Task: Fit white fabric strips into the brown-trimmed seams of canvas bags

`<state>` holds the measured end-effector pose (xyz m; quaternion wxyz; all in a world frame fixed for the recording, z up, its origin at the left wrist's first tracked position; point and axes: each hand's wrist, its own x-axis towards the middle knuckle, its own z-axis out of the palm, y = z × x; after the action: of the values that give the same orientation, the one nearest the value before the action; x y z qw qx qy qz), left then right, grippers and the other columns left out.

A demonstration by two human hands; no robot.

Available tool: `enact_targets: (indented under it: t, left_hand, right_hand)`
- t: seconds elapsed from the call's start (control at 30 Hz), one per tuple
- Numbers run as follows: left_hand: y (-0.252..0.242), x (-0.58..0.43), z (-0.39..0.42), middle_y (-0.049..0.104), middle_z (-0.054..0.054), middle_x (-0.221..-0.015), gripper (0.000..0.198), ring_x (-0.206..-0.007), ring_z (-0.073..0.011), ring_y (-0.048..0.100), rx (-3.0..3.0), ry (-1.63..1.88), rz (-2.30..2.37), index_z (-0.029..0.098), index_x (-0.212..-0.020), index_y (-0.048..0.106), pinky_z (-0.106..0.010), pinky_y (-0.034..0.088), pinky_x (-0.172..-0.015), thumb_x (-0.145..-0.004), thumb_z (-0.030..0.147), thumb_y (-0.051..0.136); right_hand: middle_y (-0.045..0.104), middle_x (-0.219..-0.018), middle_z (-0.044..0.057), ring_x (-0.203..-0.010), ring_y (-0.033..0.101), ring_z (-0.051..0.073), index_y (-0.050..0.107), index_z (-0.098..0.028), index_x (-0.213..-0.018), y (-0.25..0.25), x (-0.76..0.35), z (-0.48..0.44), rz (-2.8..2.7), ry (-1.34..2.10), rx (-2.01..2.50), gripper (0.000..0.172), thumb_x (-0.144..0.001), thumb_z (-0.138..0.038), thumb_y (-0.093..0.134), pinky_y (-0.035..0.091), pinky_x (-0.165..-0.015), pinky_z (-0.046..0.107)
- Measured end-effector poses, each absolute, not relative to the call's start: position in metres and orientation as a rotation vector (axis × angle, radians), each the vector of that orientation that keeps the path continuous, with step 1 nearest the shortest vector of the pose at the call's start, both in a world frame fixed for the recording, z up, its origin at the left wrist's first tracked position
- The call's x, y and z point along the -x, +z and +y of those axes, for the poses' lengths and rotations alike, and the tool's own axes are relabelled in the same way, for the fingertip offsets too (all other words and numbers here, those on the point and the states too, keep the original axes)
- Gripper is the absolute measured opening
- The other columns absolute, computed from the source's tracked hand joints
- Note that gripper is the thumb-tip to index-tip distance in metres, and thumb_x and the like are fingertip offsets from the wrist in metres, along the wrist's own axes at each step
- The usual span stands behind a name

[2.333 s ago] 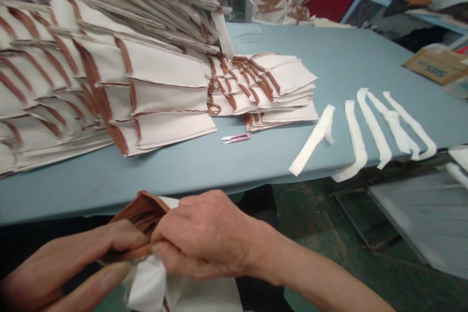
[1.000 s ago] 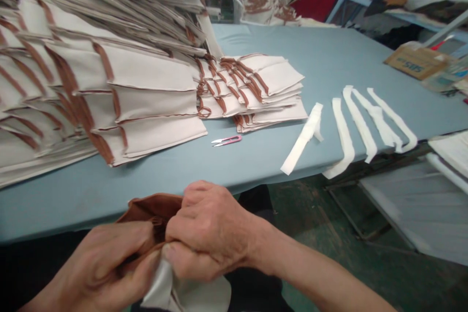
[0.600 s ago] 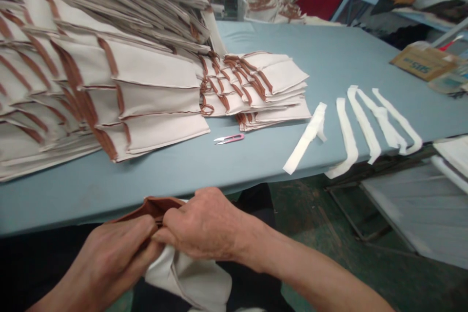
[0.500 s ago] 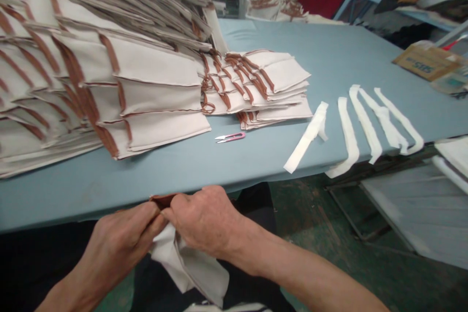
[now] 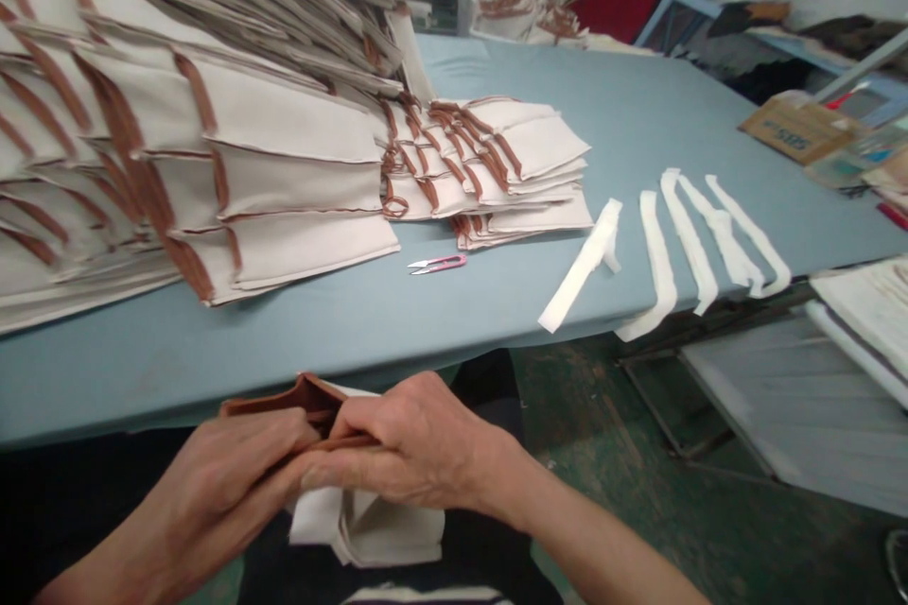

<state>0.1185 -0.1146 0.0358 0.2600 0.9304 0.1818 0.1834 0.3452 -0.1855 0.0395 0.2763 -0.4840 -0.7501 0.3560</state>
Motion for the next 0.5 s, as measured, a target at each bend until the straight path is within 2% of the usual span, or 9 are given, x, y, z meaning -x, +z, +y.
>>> enact_targets:
  t: [0.07, 0.13, 0.23, 0.3, 0.5]
  left_hand:
    - [0.043, -0.113, -0.117, 0.06, 0.006, -0.069, 0.035, -0.057, -0.0109, 0.056, -2.45, 0.415, 0.461, 0.023, -0.08, 0.054, -0.026, 0.038, -0.057, -0.113, 0.026, 0.044]
    - [0.051, -0.105, -0.119, 0.067, 0.005, -0.076, 0.031, -0.063, -0.0122, 0.062, -2.407, 0.307, 0.464, 0.024, -0.085, 0.061, -0.024, 0.045, -0.062, -0.112, 0.026, 0.046]
    - [0.06, -0.09, -0.121, 0.079, 0.0, -0.097, 0.021, -0.085, -0.0181, 0.072, -2.4, 0.237, 0.477, 0.028, -0.103, 0.072, -0.024, 0.057, -0.08, -0.108, 0.032, 0.053]
    - [0.062, -0.085, -0.123, 0.081, -0.001, -0.104, 0.02, -0.093, -0.0202, 0.074, -2.402, 0.262, 0.504, 0.03, -0.112, 0.074, -0.024, 0.059, -0.087, -0.107, 0.035, 0.055]
    - [0.059, -0.098, -0.128, 0.077, 0.002, -0.091, 0.019, -0.08, -0.0159, 0.074, -2.392, 0.315, 0.602, 0.029, -0.101, 0.07, -0.021, 0.055, -0.077, -0.109, 0.03, 0.053]
  right_hand:
    - [0.07, -0.068, -0.003, -0.058, 0.06, 0.012, 0.074, -0.018, -0.089, 0.04, -0.344, -0.183, -2.038, 0.984, 1.248, 0.031, -0.098, -0.047, 0.076, 0.035, -0.058, 0.022]
    - [0.071, -0.069, -0.002, -0.062, 0.063, 0.013, 0.074, -0.018, -0.087, 0.041, -0.343, -0.181, -2.067, 0.98, 1.188, 0.028, -0.097, -0.044, 0.079, 0.038, -0.061, 0.022]
    - [0.071, -0.07, -0.001, -0.064, 0.065, 0.014, 0.074, -0.018, -0.086, 0.041, -0.342, -0.181, -2.123, 0.954, 1.119, 0.022, -0.098, -0.037, 0.078, 0.04, -0.063, 0.023]
    - [0.071, -0.069, -0.001, -0.063, 0.065, 0.014, 0.074, -0.018, -0.086, 0.042, -0.343, -0.181, -2.143, 0.934, 1.11, 0.022, -0.1, -0.035, 0.076, 0.04, -0.063, 0.023]
    - [0.066, -0.067, -0.002, -0.061, 0.06, 0.012, 0.069, -0.018, -0.081, 0.049, -0.345, -0.179, -2.11, 0.92, 1.144, 0.028, -0.101, -0.038, 0.074, 0.036, -0.059, 0.022]
